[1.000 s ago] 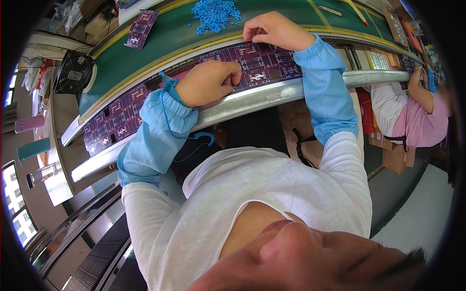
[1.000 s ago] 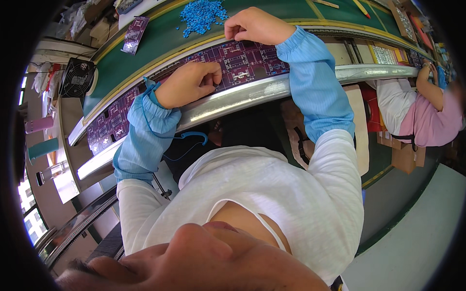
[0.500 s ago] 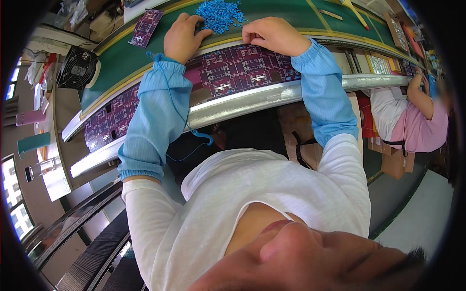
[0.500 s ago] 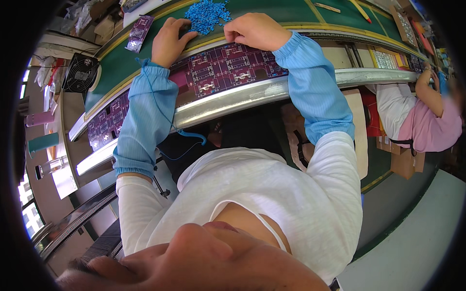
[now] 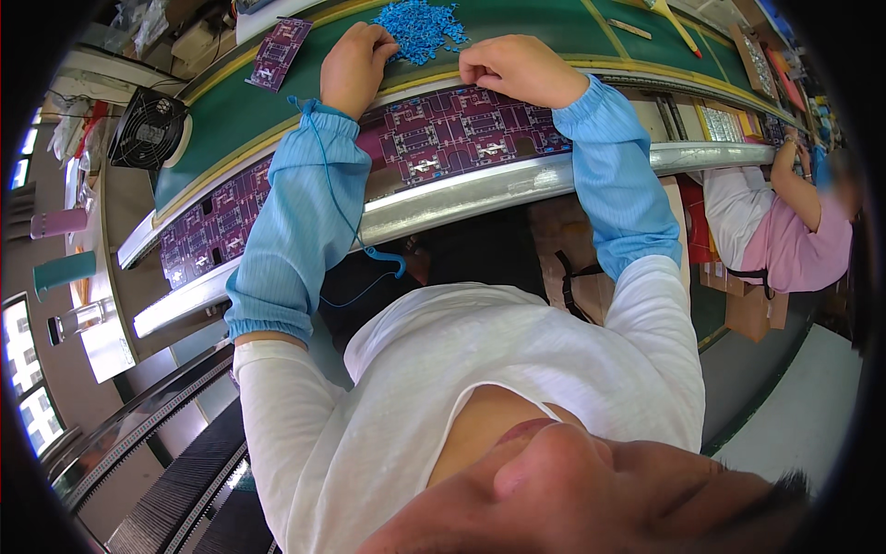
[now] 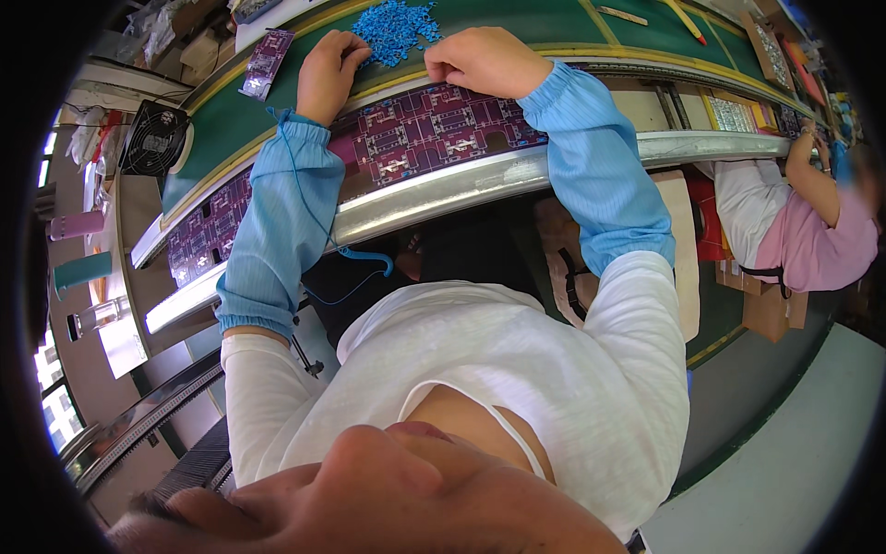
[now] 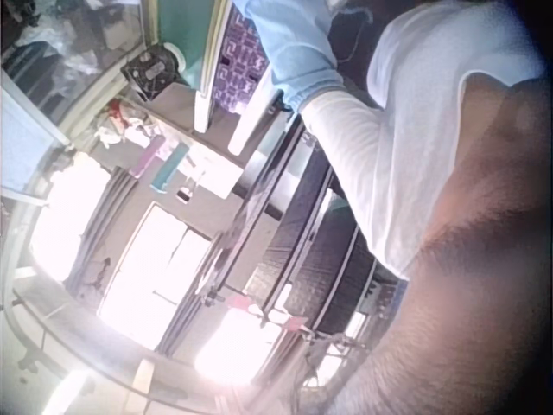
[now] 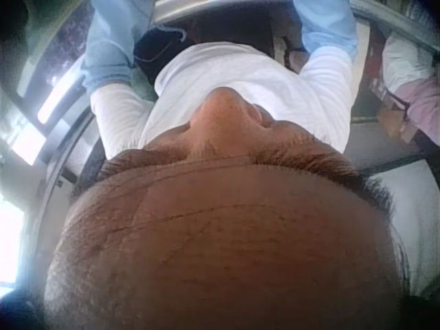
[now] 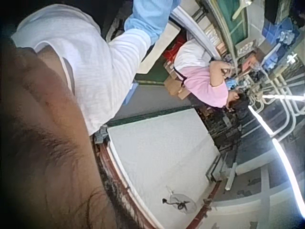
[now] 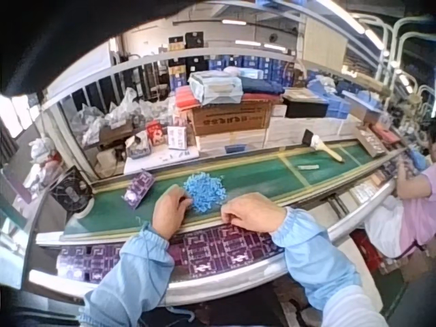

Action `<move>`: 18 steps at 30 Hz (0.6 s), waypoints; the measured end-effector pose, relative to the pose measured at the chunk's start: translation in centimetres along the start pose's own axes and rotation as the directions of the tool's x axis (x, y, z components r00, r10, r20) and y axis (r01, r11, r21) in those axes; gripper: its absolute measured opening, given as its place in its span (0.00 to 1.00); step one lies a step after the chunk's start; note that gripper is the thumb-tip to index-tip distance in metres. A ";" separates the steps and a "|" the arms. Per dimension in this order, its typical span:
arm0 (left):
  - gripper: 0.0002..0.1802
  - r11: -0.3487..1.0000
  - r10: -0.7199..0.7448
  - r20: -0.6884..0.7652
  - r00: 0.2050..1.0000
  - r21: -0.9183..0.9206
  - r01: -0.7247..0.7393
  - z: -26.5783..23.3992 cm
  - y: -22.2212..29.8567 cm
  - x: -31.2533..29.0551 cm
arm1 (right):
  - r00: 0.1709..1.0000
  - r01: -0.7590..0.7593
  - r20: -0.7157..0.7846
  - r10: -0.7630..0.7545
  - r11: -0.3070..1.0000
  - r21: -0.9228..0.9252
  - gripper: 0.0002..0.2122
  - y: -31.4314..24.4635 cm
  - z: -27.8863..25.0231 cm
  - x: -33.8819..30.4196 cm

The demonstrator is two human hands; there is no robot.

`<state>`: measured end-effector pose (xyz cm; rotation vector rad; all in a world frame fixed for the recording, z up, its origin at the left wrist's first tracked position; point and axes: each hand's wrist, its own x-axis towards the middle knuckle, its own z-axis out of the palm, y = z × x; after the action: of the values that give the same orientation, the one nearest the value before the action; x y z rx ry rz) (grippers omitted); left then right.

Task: Assembling electronic circuit boards by inserting small blue components into designated slots.

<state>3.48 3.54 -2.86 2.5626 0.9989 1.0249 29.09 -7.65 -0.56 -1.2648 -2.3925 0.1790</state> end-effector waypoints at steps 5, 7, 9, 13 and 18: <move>0.07 0.995 -0.078 -0.009 0.997 -0.062 0.078 0.1 0.1 0.1 | 1.000 0.004 0.027 -0.004 1.000 -0.016 0.06 0.2 -0.1 0.1; 0.07 0.986 -0.144 0.015 0.990 -0.079 0.144 0.0 0.1 -0.1 | 0.997 -0.061 0.047 0.055 0.989 0.133 0.05 0.7 -0.3 0.3; 0.07 0.994 -0.047 -0.053 0.998 -0.099 0.042 0.1 -0.3 -0.1 | 0.995 -0.072 -0.061 0.078 0.993 0.092 0.05 1.8 -0.2 1.0; 0.07 1.000 0.017 -0.075 0.997 -0.011 -0.018 0.3 -1.1 -0.1 | 0.968 -0.083 -0.245 0.052 0.989 -0.118 0.07 2.8 0.2 3.2; 0.08 0.994 -0.028 -0.089 0.996 -0.110 0.018 0.5 -0.8 0.0 | 0.954 -0.201 -0.278 0.114 0.930 -0.308 0.06 1.0 1.8 6.0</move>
<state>3.39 4.17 -3.56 2.4308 0.9633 1.1654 26.10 -2.03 -0.68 -1.5291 -2.1557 -0.3404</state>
